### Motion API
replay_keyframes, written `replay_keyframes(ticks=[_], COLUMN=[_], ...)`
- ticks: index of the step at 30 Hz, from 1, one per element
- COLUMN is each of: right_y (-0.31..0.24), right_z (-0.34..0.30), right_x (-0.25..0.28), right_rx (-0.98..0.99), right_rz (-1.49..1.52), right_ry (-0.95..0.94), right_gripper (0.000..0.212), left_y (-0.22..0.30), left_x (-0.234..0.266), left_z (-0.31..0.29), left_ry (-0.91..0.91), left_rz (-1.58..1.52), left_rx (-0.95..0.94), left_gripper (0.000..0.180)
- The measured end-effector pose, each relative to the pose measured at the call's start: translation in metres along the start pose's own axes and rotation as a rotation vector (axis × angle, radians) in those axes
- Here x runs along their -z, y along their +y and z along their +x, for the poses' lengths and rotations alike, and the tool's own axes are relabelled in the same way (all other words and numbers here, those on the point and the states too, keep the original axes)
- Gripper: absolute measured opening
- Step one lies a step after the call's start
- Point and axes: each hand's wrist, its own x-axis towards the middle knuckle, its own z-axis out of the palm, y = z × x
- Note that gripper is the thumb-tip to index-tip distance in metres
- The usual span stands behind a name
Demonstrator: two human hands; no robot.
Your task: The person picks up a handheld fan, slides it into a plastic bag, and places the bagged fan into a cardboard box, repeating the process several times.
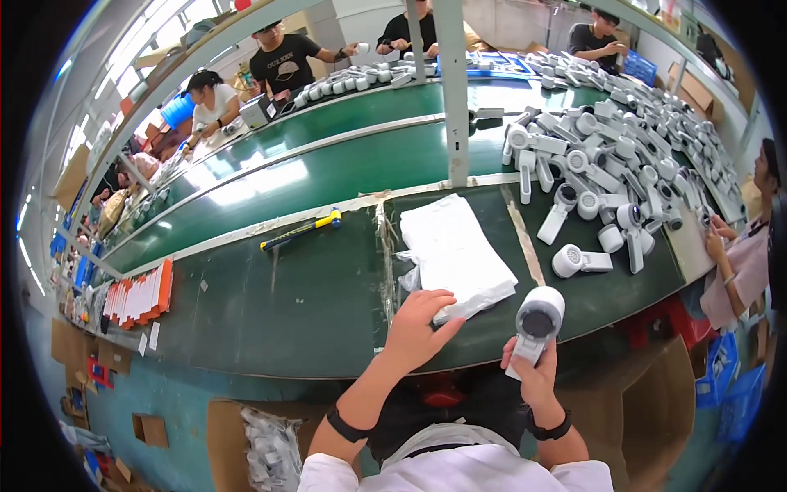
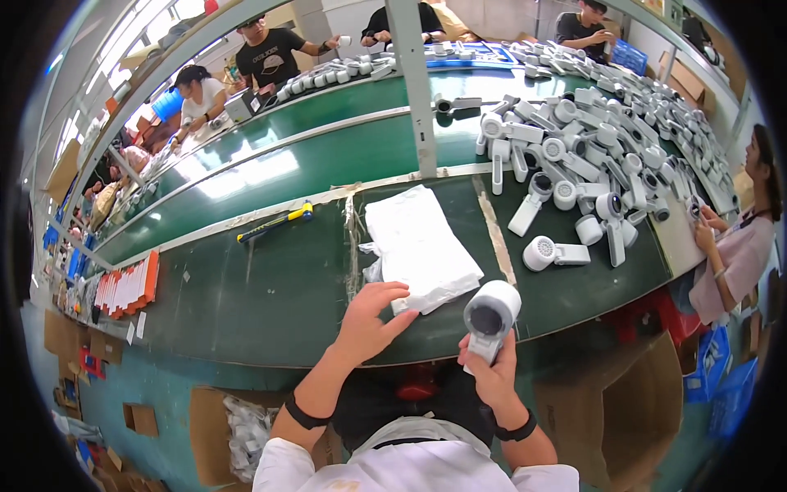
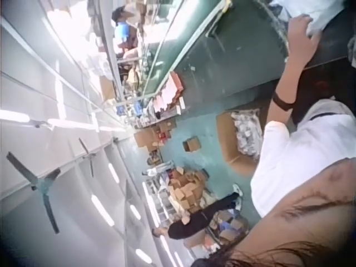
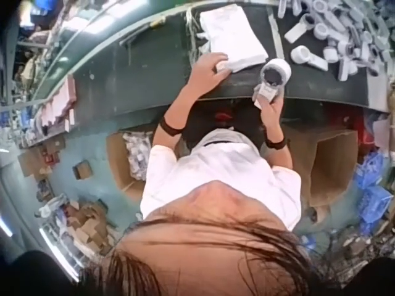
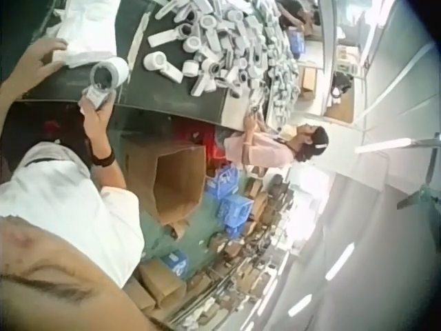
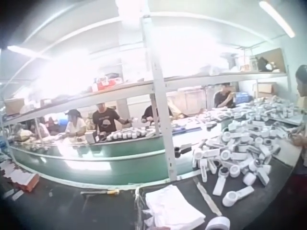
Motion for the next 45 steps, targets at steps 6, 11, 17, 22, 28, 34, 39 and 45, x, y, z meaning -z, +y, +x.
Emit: replay_keyframes(ticks=[6, 11, 17, 22, 28, 34, 39, 45], right_y=[0.010, 0.008, 0.007, 0.013, 0.016, 0.010, 0.006, -0.007], right_z=[-0.002, -0.005, -0.004, -0.005, -0.007, -0.006, -0.003, 0.011], right_x=[0.015, 0.011, 0.010, 0.010, 0.012, 0.010, 0.013, 0.016], right_rx=[-0.061, -0.115, -0.096, -0.101, -0.100, -0.154, -0.238, -0.399], right_rz=[-0.033, -0.025, -0.011, -0.018, -0.025, -0.056, -0.054, -0.103], right_ry=[0.119, 0.111, 0.127, 0.118, 0.093, 0.037, -0.054, -0.232], right_gripper=[0.039, 0.030, 0.029, 0.034, 0.039, 0.034, 0.036, 0.053], left_y=[-0.021, -0.023, -0.024, -0.025, -0.023, -0.018, -0.015, -0.019], left_x=[-0.037, -0.046, -0.049, -0.048, -0.047, -0.041, -0.035, -0.034], left_z=[0.019, 0.028, 0.034, 0.034, 0.039, 0.042, 0.045, 0.046], left_ry=[-0.135, -0.185, -0.199, -0.203, -0.172, -0.064, -0.146, -0.079], left_rz=[0.434, 0.533, 0.535, 0.516, 0.448, 0.225, 0.157, 0.127], left_rx=[-0.210, -0.209, -0.188, -0.170, -0.092, -0.018, -0.039, -0.070], left_gripper=[0.028, 0.025, 0.016, 0.009, 0.008, 0.013, 0.019, 0.021])
